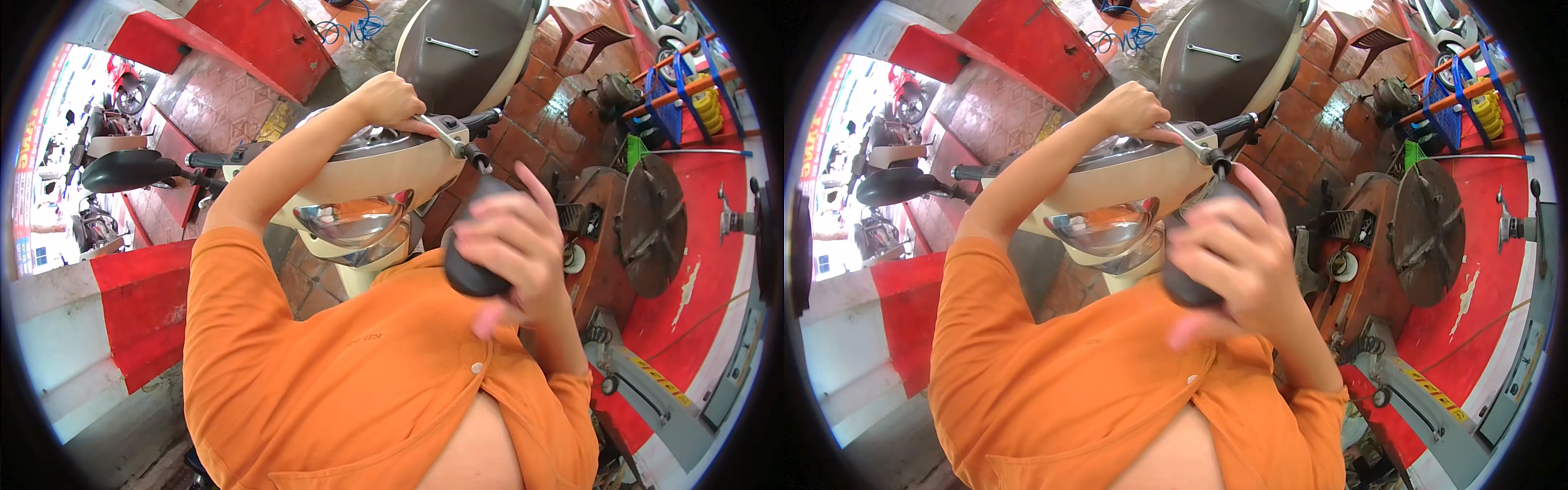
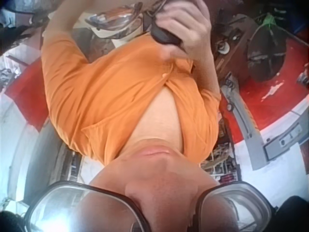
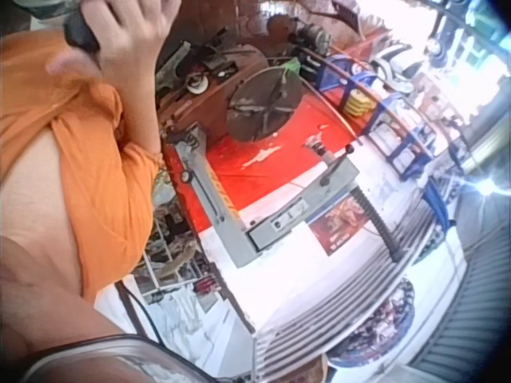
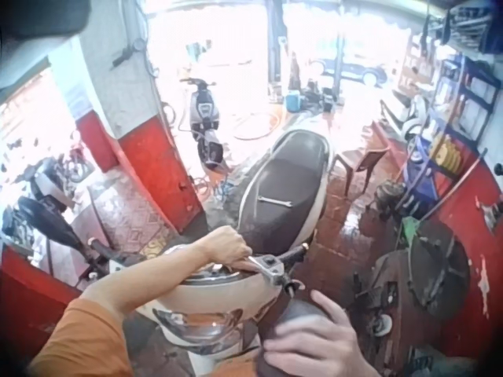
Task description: The person installs a rearview mirror onto a scooter using a wrench. They position the mirror stem into the mounting hole, tighten the nut by hand and then with the tool, and adjust the mirror angle.
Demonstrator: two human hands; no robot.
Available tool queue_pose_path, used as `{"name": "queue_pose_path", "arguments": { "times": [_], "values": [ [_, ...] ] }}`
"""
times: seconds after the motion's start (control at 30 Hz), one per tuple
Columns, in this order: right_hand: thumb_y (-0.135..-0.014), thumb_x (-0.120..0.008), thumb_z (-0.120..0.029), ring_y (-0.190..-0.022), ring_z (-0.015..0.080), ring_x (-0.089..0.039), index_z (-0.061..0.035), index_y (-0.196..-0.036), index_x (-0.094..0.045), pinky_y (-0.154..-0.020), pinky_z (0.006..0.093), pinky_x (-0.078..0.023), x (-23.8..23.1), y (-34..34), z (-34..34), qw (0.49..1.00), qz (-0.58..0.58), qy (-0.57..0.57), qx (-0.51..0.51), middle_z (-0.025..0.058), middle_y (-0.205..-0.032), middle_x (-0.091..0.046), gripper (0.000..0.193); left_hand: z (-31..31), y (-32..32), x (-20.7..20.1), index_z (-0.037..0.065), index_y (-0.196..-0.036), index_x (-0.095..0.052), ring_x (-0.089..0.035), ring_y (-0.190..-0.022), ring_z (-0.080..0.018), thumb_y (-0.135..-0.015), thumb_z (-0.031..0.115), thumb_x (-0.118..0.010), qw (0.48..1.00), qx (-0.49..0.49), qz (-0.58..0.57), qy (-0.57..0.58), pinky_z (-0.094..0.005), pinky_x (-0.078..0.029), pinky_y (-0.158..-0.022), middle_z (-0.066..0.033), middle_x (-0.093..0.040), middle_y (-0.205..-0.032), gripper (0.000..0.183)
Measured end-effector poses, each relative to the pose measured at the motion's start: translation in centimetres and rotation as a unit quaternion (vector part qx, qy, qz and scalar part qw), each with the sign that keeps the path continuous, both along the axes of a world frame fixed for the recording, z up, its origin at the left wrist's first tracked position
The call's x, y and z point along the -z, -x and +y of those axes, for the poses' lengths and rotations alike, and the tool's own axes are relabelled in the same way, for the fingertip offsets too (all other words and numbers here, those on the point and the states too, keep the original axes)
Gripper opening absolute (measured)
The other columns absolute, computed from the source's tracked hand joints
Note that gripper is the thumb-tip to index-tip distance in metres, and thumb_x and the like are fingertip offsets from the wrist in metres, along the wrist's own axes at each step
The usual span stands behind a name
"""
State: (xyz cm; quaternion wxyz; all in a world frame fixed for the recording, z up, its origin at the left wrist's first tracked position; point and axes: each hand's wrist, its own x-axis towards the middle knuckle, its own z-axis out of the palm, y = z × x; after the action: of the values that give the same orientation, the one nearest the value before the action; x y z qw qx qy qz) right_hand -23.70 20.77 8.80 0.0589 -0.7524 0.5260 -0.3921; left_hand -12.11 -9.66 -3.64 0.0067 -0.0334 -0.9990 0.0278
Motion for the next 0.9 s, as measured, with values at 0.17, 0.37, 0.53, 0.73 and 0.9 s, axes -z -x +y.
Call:
{"name": "queue_pose_path", "arguments": {
  "times": [0.17, 0.37, 0.53, 0.73, 0.9],
  "values": [
    [-0.083, -0.077, -0.032, -0.115, 0.0314, -0.059, -0.0083, -0.102, -0.067, -0.109, 0.0537, -0.036, 4.3, 4.4, 8.6, 0.961, 0.069, -0.071, 0.259, 0.0119, -0.113, -0.064, 0.031, 0.1, 0.2, -0.2, 0.010, -0.056, -0.065, -0.061, -0.051, -0.0317, -0.090, 0.073, -0.043, 1.000, -0.005, 0.000, 0.001, -0.0382, -0.047, -0.048, -0.0107, -0.060, -0.052, 0.075],
    [-0.097, -0.060, -0.039, -0.123, 0.0381, -0.052, -0.0099, -0.151, -0.030, -0.099, 0.0479, -0.047, 7.6, 14.2, 2.1, 0.881, -0.157, -0.173, 0.411, 0.0219, -0.144, -0.044, 0.068, 0.0, -0.1, -0.1, 0.009, -0.051, -0.057, -0.055, -0.044, -0.0315, -0.087, 0.067, -0.057, 0.999, 0.000, 0.041, -0.013, -0.0383, -0.041, -0.043, -0.0109, -0.052, -0.047, 0.068],
    [-0.094, -0.061, -0.040, -0.097, 0.0242, -0.064, -0.0122, -0.152, -0.030, -0.072, 0.0353, -0.055, 1.7, 16.2, -8.7, 0.889, -0.312, -0.214, 0.257, 0.0174, -0.125, -0.055, 0.072, 0.3, 0.7, -0.1, 0.010, -0.049, -0.056, -0.053, -0.043, -0.0324, -0.086, 0.067, -0.057, 0.998, 0.008, 0.061, -0.025, -0.0383, -0.040, -0.043, -0.0109, -0.050, -0.045, 0.068],
    [-0.093, -0.060, -0.044, -0.085, 0.0195, -0.062, -0.0175, -0.147, -0.043, -0.079, 0.0386, -0.052, -2.5, -1.6, -14.0, 0.930, 0.238, -0.032, 0.278, 0.0057, -0.091, -0.057, 0.062, -0.4, 0.4, 1.2, 0.010, -0.054, -0.064, -0.059, -0.047, -0.0320, -0.088, 0.070, -0.051, 0.997, 0.001, 0.071, -0.035, -0.0383, -0.047, -0.046, -0.0111, -0.058, -0.050, 0.070],
    [-0.086, -0.066, -0.045, -0.077, 0.0179, -0.062, -0.0095, -0.112, -0.070, -0.096, 0.0441, -0.050, -2.0, -5.7, -0.4, 0.984, 0.149, 0.053, 0.077, 0.0006, -0.074, -0.055, 0.044, 0.4, 0.3, -0.3, 0.010, -0.054, -0.063, -0.060, -0.048, -0.0312, -0.088, 0.071, -0.049, 1.000, -0.003, 0.025, 0.014, -0.0372, -0.047, -0.046, -0.0114, -0.057, -0.049, 0.071]
  ]
}}
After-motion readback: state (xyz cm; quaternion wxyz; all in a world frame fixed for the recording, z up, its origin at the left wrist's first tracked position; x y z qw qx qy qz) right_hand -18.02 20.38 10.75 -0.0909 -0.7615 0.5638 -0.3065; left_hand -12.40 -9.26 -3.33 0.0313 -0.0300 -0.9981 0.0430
